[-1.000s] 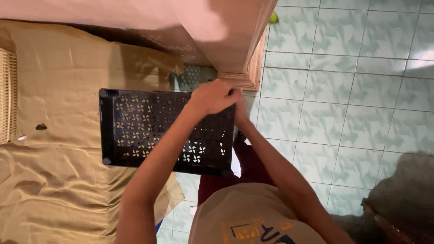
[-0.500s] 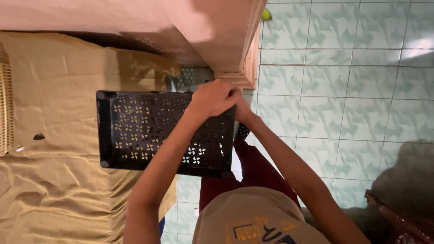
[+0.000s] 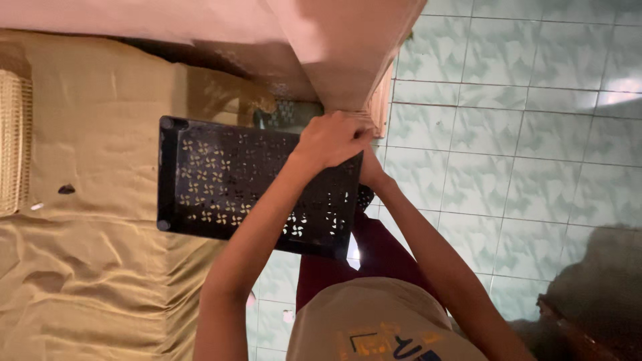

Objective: The person assembles a small black plastic stool by inserting legs into the seat and attaching rubber feet. They then place a beige plastic basket on the assembled stool.

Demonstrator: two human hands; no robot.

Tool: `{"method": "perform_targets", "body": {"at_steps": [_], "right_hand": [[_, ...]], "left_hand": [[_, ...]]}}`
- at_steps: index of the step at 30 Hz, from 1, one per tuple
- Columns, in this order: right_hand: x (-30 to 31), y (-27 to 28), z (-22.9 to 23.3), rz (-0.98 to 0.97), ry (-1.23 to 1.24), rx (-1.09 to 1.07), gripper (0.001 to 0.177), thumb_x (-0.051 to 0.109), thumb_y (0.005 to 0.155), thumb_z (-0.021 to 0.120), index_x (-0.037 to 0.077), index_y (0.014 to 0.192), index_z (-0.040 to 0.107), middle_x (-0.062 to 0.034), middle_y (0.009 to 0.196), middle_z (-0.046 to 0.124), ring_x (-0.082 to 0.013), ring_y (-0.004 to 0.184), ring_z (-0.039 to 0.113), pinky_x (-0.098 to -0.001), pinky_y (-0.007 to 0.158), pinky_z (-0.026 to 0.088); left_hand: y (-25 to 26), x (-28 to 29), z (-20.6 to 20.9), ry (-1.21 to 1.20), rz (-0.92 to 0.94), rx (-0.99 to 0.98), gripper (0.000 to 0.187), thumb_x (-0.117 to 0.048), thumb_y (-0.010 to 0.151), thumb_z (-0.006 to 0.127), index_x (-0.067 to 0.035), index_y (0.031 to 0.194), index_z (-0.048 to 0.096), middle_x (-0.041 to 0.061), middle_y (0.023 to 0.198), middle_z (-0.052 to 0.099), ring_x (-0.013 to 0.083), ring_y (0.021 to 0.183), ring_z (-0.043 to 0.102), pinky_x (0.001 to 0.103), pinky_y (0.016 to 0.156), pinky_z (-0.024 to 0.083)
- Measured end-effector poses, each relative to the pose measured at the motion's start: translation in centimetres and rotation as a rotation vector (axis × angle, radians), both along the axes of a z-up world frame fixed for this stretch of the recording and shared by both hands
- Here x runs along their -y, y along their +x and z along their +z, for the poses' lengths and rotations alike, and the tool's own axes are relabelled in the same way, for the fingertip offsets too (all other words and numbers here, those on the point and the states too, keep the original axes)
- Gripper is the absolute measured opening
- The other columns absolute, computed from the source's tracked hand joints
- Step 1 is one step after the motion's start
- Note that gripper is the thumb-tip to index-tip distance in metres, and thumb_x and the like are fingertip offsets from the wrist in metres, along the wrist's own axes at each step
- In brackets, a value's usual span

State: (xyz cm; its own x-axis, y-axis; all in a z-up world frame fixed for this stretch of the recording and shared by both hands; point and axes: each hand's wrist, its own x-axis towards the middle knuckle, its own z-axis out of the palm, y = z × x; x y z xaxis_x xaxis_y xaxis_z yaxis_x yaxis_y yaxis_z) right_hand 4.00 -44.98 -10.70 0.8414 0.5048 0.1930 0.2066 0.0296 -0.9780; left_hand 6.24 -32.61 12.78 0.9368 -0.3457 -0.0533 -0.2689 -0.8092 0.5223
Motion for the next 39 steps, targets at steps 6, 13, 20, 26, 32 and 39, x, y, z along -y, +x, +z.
{"method": "perform_targets", "body": {"at_steps": [6, 13, 20, 26, 32, 39], "right_hand": [[0.7, 0.5, 2.0, -0.019, -0.019, -0.03, 0.059, 0.018, 0.083, 0.082, -0.001, 0.132, 0.054, -0.0146, 0.133, 0.06, -0.0229, 0.126, 0.057, -0.0384, 0.104, 0.049], [1.2, 0.6, 2.8, 0.003, 0.04, 0.035, 0.036, 0.014, 0.085, 0.077, -0.003, 0.115, 0.064, -0.012, 0.119, 0.068, -0.0165, 0.113, 0.064, -0.0354, 0.093, 0.054], [1.7, 0.7, 2.6, 0.02, 0.034, 0.038, 0.029, 0.007, 0.089, 0.072, -0.004, 0.116, 0.065, -0.0127, 0.123, 0.068, -0.0189, 0.118, 0.064, -0.0363, 0.097, 0.053], [1.8, 0.2, 1.6, 0.018, 0.034, -0.105, 0.039, 0.003, 0.091, 0.07, -0.003, 0.128, 0.057, -0.0119, 0.128, 0.064, -0.0206, 0.121, 0.06, -0.0373, 0.102, 0.051], [2.9, 0.0, -0.4, 0.02, -0.057, -0.055, 0.058, 0.0, 0.091, 0.071, -0.004, 0.141, 0.042, -0.0146, 0.135, 0.057, -0.0224, 0.128, 0.054, -0.0385, 0.108, 0.045], [4.7, -3.0, -0.3, -0.078, 0.139, -0.508, 0.061, 0.032, 0.109, 0.033, -0.001, 0.16, 0.031, -0.0118, 0.162, 0.042, -0.0241, 0.149, 0.039, -0.0389, 0.123, 0.029]], "left_hand": [[-0.4, -0.4, -0.7, 0.019, 0.01, -0.079, 0.03, -0.039, 0.085, 0.063, -0.015, 0.092, 0.079, 0.012, 0.094, 0.075, 0.0382, 0.089, 0.069, 0.052, 0.076, 0.055], [-0.8, 0.0, -2.8, 0.067, 0.008, -0.101, 0.031, -0.039, 0.084, 0.064, -0.014, 0.091, 0.08, 0.014, 0.091, 0.074, 0.0376, 0.087, 0.069, 0.052, 0.076, 0.055], [-0.6, 0.1, -2.6, 0.082, 0.035, -0.133, 0.031, -0.041, 0.083, 0.064, -0.018, 0.092, 0.081, 0.014, 0.089, 0.074, 0.0371, 0.086, 0.069, 0.051, 0.075, 0.055], [-0.7, 0.5, -2.6, 0.014, 0.042, -0.092, 0.028, -0.043, 0.086, 0.06, -0.022, 0.09, 0.079, 0.009, 0.086, 0.075, 0.0349, 0.085, 0.07, 0.052, 0.071, 0.054], [-0.4, 0.8, -2.6, 0.089, 0.102, -0.063, 0.028, -0.046, 0.088, 0.061, -0.026, 0.095, 0.08, 0.013, 0.086, 0.074, 0.0377, 0.082, 0.07, 0.051, 0.073, 0.055], [-0.8, 0.8, -0.2, -0.009, 0.131, 0.094, 0.034, -0.04, 0.092, 0.064, -0.01, 0.105, 0.072, 0.016, 0.097, 0.073, 0.0382, 0.093, 0.069, 0.049, 0.082, 0.055]]}}
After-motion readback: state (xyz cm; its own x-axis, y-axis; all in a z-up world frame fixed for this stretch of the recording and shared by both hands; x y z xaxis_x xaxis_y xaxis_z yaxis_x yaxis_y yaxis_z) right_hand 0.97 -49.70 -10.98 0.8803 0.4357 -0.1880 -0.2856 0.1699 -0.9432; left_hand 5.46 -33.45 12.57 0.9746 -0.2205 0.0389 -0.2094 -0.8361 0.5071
